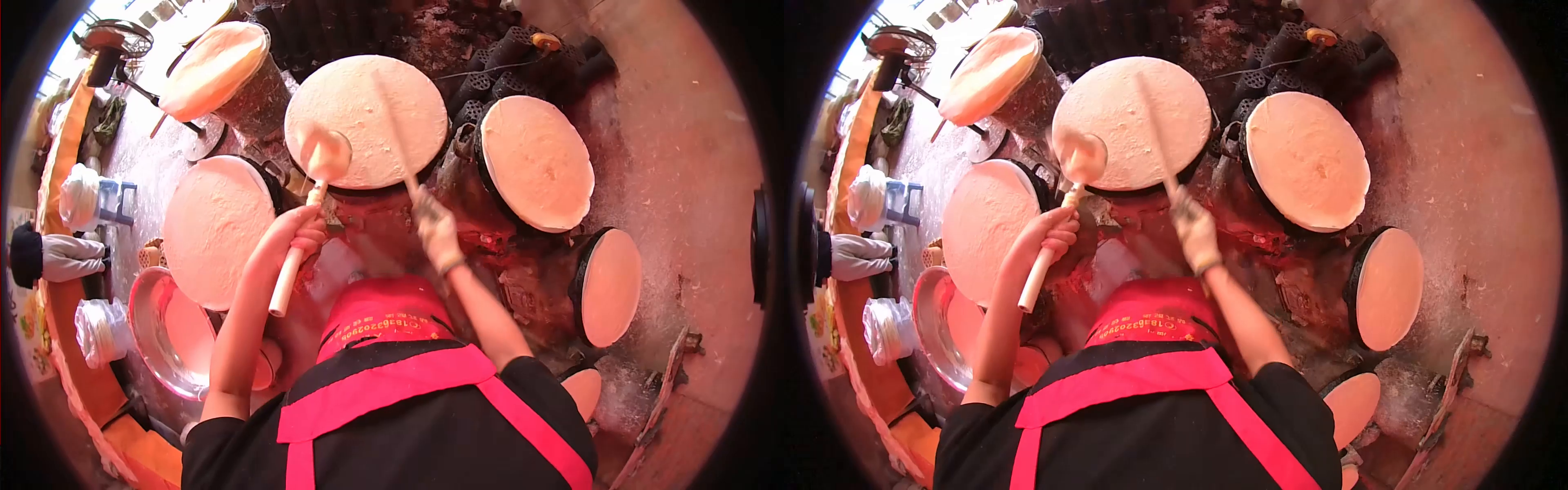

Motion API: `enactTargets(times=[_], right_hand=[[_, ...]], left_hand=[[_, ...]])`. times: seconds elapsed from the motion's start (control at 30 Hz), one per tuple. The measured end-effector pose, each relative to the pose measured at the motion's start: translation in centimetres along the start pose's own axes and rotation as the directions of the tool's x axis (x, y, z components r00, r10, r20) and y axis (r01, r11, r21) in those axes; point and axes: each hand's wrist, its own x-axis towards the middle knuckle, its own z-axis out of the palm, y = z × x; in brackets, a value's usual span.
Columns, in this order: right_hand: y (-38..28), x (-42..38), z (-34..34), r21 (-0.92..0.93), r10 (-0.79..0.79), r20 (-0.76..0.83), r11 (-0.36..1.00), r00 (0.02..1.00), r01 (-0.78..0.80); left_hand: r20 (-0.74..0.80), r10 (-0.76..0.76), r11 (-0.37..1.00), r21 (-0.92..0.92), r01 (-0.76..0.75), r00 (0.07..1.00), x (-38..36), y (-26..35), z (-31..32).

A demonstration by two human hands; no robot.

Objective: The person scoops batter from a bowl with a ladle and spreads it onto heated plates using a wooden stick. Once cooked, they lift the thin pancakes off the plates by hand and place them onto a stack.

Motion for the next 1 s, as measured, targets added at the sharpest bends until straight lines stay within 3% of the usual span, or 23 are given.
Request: enactTargets(times=[0.07,0.17,0.2,0.23,0.27,0.33,0.37,0.4,0.47,0.5,0.53,0.6,0.67,0.7,0.73,0.8,0.87,1.0], right_hand=[[0.6,-5.2,2.0,-0.315,0.059,0.109,0.949,0.992,-0.022],[-3.4,-5.5,2.4,-0.405,0.010,0.073,0.914,0.997,0.020],[-2.9,-4.5,2.0,-0.179,0.084,-0.098,0.979,0.992,-0.100],[-2.9,-4.6,2.1,-0.238,0.089,-0.114,0.965,0.990,-0.114],[-3.0,-4.6,2.1,-0.294,0.090,-0.129,0.948,0.988,-0.125],[-3.0,-7.5,3.1,-0.593,0.181,0.112,0.801,0.977,-0.081],[-3.2,-8.7,4.0,-0.641,0.135,0.165,0.768,0.977,0.002],[-3.9,-8.7,4.4,-0.536,0.185,0.179,0.842,0.966,-0.062],[-5.9,-7.2,4.1,-0.378,0.129,0.165,0.924,0.978,-0.058],[-7.6,-5.6,3.7,-0.343,0.086,0.108,0.938,0.990,-0.044],[-7.7,-3.3,2.3,-0.359,0.027,0.058,0.933,0.998,-0.004],[-10.4,1.0,-0.4,-0.768,-0.225,0.017,0.621,0.974,0.156],[-12.5,5.1,-3.5,-0.956,-0.092,0.018,0.289,0.996,0.044],[-13.1,6.6,-4.6,-0.989,-0.216,0.107,0.078,0.971,0.126],[-14.1,8.1,-5.9,-0.992,-0.108,0.127,-0.006,0.986,0.127],[-15.5,9.4,-7.2,-0.985,-0.200,0.175,-0.036,0.964,0.171],[-14.2,11.2,-9.5,-0.990,-0.111,0.131,-0.074,0.985,0.124],[-13.9,13.2,-12.9,-0.985,-0.099,0.171,0.008,0.980,0.173]], left_hand=[[-0.028,-0.042,0.999,-0.028,0.042,0.999,0.2,0.3,-1.3],[-0.108,-0.018,0.998,-0.067,0.011,0.994,-1.3,0.3,-2.9],[-0.131,0.007,0.998,-0.062,-0.015,0.991,-1.8,0.4,-3.4],[-0.204,0.062,0.997,-0.025,-0.069,0.977,-2.4,0.5,-3.4],[-0.250,0.225,0.960,0.219,-0.172,0.942,-3.0,-0.5,-3.1],[-0.211,0.544,0.689,0.665,-0.288,0.812,-5.4,-3.8,-1.3],[-0.169,0.516,0.700,0.648,-0.299,0.840,-5.9,-4.4,-1.5],[-0.168,0.397,0.779,0.581,-0.235,0.903,-6.0,-3.9,-1.1],[-0.131,0.133,0.897,0.437,-0.063,0.982,-6.3,-2.7,-0.7],[-0.028,0.001,0.982,0.190,0.004,1.000,-5.8,-2.4,-1.2],[-0.005,-0.024,0.993,0.119,0.024,1.000,-5.3,-2.6,-1.1],[0.043,-0.088,0.996,-0.020,0.089,0.995,-4.2,-4.1,-0.5],[0.075,-0.086,0.978,-0.183,0.098,0.993,-3.5,-5.5,1.0],[0.083,-0.073,0.960,-0.265,0.093,0.994,-3.4,-6.1,2.0],[0.102,-0.058,0.952,-0.294,0.085,0.993,-3.1,-6.6,3.0],[0.136,-0.025,0.935,-0.348,0.071,0.990,-2.4,-7.5,5.0],[0.215,0.017,0.913,-0.401,0.073,0.976,-1.3,-8.1,6.6],[0.169,0.110,0.918,-0.394,-0.036,0.979,0.0,-8.4,9.6]])
